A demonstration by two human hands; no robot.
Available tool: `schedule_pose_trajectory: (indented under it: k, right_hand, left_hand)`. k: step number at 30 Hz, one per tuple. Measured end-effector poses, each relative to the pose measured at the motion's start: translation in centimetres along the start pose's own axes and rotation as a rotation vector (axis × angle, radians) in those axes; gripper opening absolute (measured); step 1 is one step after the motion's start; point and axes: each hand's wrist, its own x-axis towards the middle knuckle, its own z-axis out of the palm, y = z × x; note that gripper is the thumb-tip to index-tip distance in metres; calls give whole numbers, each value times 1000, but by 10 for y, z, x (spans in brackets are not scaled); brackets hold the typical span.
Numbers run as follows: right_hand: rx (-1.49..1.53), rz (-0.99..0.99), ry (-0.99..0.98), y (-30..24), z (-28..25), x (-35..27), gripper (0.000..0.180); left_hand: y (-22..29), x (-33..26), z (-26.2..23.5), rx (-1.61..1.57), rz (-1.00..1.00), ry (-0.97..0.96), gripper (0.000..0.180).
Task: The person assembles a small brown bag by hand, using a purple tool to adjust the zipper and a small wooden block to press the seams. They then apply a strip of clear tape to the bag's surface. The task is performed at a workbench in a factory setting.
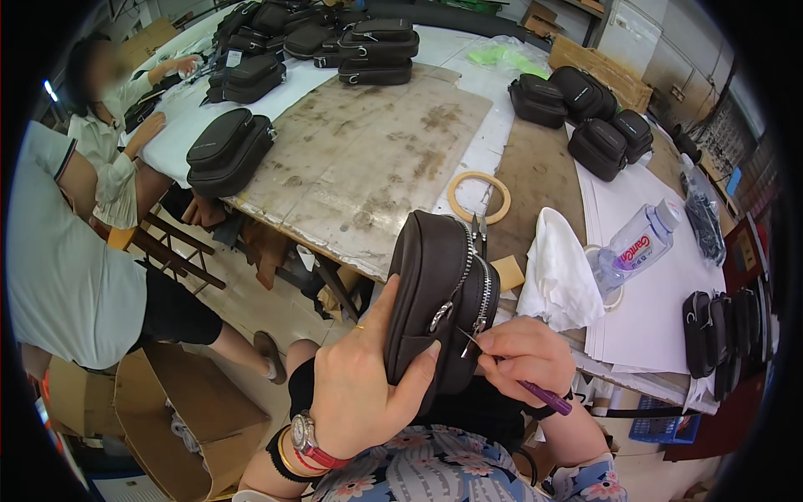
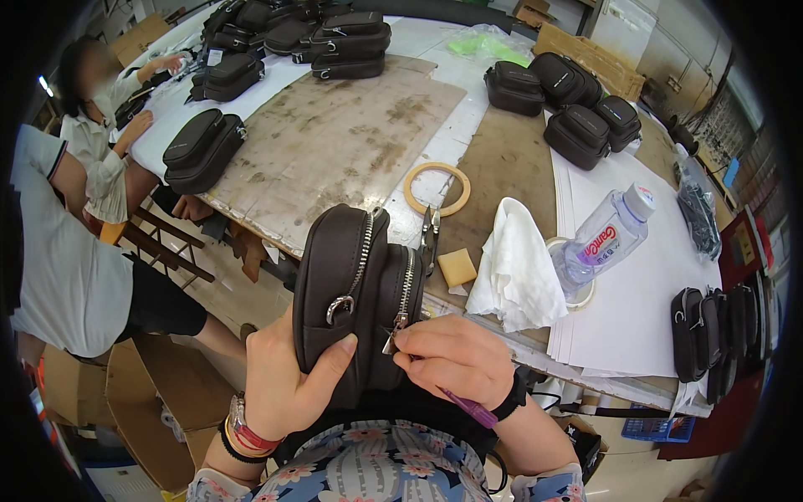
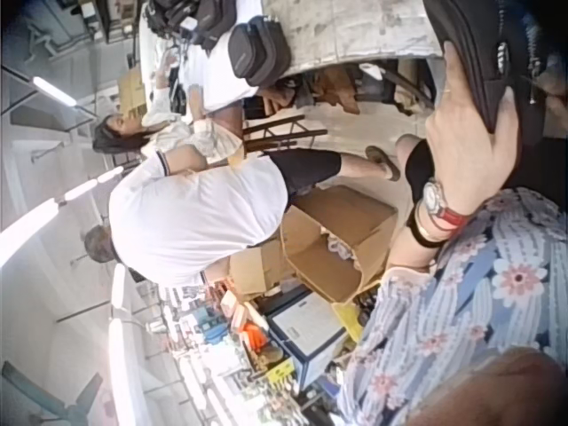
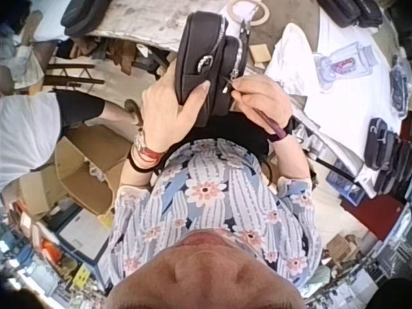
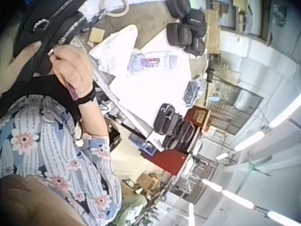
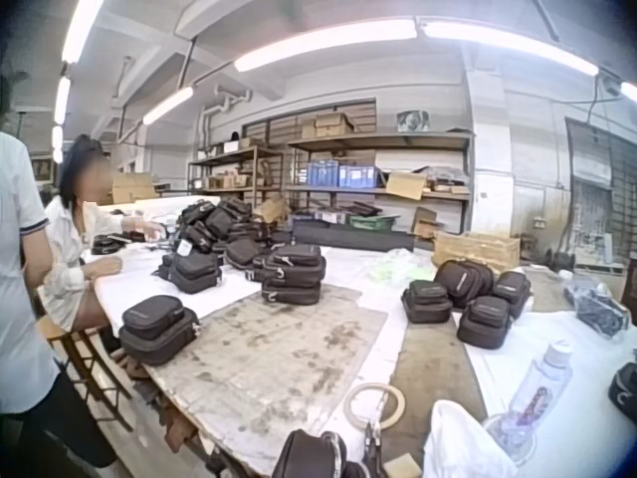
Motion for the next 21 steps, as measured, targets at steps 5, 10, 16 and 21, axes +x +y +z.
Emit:
schedule_pose_trajectory:
  k: [5,10,16,21]
  right_hand:
    - [88,216,-16,-4,-5,7,25]
    - [130,341,11,-6,-5,11,23]
    - [72,454,66,-19,-2,30,20]
    - [116,731,-6,-24,-8,44,14]
  left_hand:
    - [0,0,-1,5,11,0,70]
    - [1,-1,-1,9,3,-2,70]
    - [3,-1,1,35,-11,-15,71]
    - [0,-6,9,70,57,40,72]
